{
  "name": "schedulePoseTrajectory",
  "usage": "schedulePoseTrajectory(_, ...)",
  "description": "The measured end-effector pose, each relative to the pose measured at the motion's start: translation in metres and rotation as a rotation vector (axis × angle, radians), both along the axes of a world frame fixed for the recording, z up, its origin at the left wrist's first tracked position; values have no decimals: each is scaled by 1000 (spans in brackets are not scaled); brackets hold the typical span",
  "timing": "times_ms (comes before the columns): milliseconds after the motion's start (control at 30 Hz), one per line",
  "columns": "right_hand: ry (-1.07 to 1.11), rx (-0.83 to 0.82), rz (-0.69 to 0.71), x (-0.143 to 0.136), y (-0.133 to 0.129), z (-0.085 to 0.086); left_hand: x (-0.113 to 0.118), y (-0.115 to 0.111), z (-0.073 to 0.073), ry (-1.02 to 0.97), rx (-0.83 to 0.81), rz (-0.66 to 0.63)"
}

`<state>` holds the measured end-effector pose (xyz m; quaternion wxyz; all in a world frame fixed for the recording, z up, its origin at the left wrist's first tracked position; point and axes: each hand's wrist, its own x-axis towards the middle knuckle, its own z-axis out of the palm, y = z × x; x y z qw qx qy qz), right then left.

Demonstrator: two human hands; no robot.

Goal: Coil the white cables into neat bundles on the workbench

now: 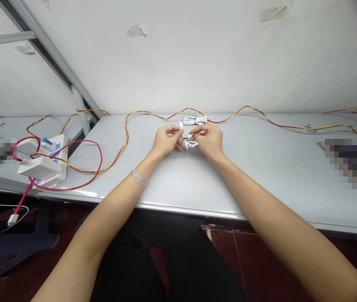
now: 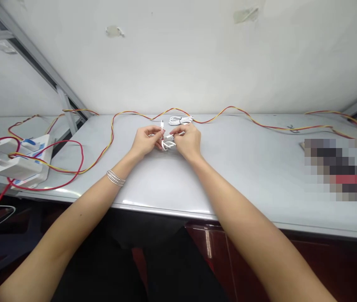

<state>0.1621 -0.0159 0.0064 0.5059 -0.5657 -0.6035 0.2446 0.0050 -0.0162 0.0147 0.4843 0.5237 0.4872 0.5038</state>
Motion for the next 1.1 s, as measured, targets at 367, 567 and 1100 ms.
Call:
schedulePoseTrajectory(367,61,-109,17,0,-3,7,-2,0,0,12,25,-32)
schedulePoseTrajectory(567,35,-194,-19,4,0,6,-4,3,-4,-14,37,-39)
schedulePoseTrajectory(1100,436,-240,106,-6,0,8,-5,8,-9,30,-8,74)
